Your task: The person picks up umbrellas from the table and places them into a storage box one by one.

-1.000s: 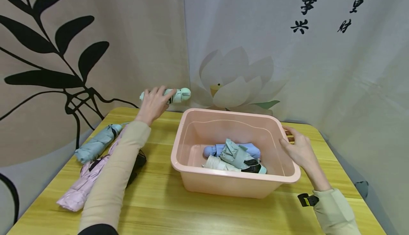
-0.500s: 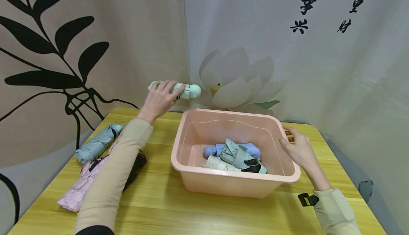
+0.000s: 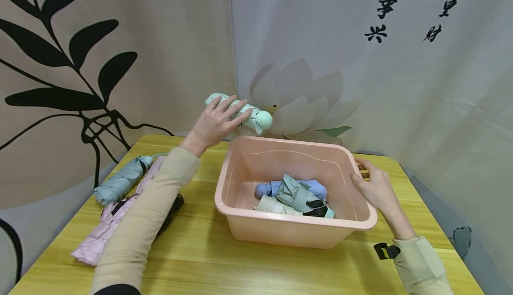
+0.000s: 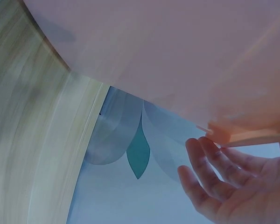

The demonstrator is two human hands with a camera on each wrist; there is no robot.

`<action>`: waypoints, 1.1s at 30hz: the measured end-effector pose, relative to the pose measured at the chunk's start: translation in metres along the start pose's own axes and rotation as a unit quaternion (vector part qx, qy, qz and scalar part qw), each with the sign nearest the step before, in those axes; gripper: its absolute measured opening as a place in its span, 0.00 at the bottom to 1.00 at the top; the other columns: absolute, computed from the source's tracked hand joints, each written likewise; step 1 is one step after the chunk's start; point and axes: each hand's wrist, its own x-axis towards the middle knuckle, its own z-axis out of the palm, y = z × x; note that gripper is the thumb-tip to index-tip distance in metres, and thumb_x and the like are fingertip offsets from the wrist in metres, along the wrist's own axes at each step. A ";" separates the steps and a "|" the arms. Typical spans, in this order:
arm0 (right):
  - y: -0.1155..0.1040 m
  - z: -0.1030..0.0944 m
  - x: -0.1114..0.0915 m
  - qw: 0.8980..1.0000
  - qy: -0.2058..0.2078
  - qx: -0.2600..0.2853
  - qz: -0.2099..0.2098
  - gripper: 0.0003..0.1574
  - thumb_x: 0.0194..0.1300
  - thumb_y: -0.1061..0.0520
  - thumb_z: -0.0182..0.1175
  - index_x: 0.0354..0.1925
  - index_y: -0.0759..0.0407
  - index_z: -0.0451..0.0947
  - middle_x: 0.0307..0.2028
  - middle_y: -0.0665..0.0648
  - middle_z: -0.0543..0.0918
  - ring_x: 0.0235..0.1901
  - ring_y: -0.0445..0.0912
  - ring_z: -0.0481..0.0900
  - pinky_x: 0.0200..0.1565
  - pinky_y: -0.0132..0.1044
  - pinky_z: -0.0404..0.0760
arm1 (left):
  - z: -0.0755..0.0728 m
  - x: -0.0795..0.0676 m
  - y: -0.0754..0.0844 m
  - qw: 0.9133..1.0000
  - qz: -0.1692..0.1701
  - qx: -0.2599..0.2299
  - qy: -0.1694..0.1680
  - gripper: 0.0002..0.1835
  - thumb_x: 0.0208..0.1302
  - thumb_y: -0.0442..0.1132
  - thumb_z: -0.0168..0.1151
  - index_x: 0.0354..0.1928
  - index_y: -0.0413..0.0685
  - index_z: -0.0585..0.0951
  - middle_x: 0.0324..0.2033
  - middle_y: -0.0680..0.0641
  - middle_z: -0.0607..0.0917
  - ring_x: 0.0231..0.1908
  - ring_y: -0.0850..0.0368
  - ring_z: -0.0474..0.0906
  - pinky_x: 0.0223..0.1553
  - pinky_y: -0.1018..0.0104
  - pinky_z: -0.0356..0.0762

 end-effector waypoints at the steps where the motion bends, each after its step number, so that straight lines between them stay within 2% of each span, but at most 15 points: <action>1: 0.000 0.000 0.000 1.000 -0.001 0.001 0.000 0.33 0.66 0.50 0.48 0.64 0.66 0.59 0.50 0.71 0.75 0.47 0.62 0.76 0.44 0.52 0.78 | -0.001 0.003 0.001 1.000 0.007 -0.002 0.006 0.21 0.60 0.27 0.53 0.55 0.52 0.74 0.53 0.43 0.79 0.51 0.42 0.76 0.44 0.44 0.77; 6: 0.000 0.000 0.000 1.000 -0.005 0.002 0.007 0.34 0.66 0.50 0.47 0.64 0.66 0.58 0.51 0.71 0.74 0.48 0.62 0.76 0.44 0.52 0.78 | -0.006 0.016 0.009 0.998 0.044 -0.004 0.036 0.21 0.62 0.26 0.49 0.54 0.53 0.74 0.52 0.44 0.79 0.50 0.43 0.77 0.47 0.46 0.77; 13: -0.001 0.000 0.000 1.000 -0.005 0.000 0.012 0.34 0.66 0.49 0.48 0.65 0.65 0.59 0.51 0.71 0.75 0.48 0.61 0.75 0.43 0.52 0.79 | -0.012 0.035 0.025 0.994 0.088 -0.010 0.059 0.21 0.61 0.27 0.51 0.55 0.54 0.74 0.52 0.45 0.79 0.51 0.44 0.77 0.47 0.48 0.77; 19: -0.001 0.000 -0.001 1.000 -0.003 0.002 0.011 0.34 0.66 0.50 0.48 0.65 0.65 0.59 0.51 0.71 0.75 0.47 0.61 0.76 0.42 0.51 0.79 | -0.014 0.049 0.042 0.990 0.128 -0.002 0.062 0.22 0.61 0.28 0.53 0.56 0.57 0.72 0.53 0.46 0.78 0.52 0.46 0.77 0.47 0.50 0.78; 23: -0.001 0.000 -0.002 1.000 -0.002 0.003 0.011 0.34 0.66 0.50 0.48 0.64 0.65 0.59 0.51 0.71 0.75 0.47 0.61 0.76 0.42 0.51 0.79 | -0.013 0.058 0.055 0.986 0.152 -0.015 0.072 0.22 0.62 0.29 0.52 0.57 0.57 0.69 0.53 0.47 0.78 0.52 0.47 0.77 0.48 0.51 0.78; 33: -0.004 0.001 -0.003 1.000 0.012 0.001 -0.005 0.32 0.65 0.52 0.49 0.63 0.65 0.61 0.50 0.71 0.76 0.45 0.62 0.77 0.41 0.50 0.79 | -0.009 0.078 0.085 0.971 0.228 -0.018 0.069 0.22 0.65 0.28 0.46 0.58 0.56 0.66 0.54 0.47 0.76 0.53 0.49 0.76 0.48 0.52 0.78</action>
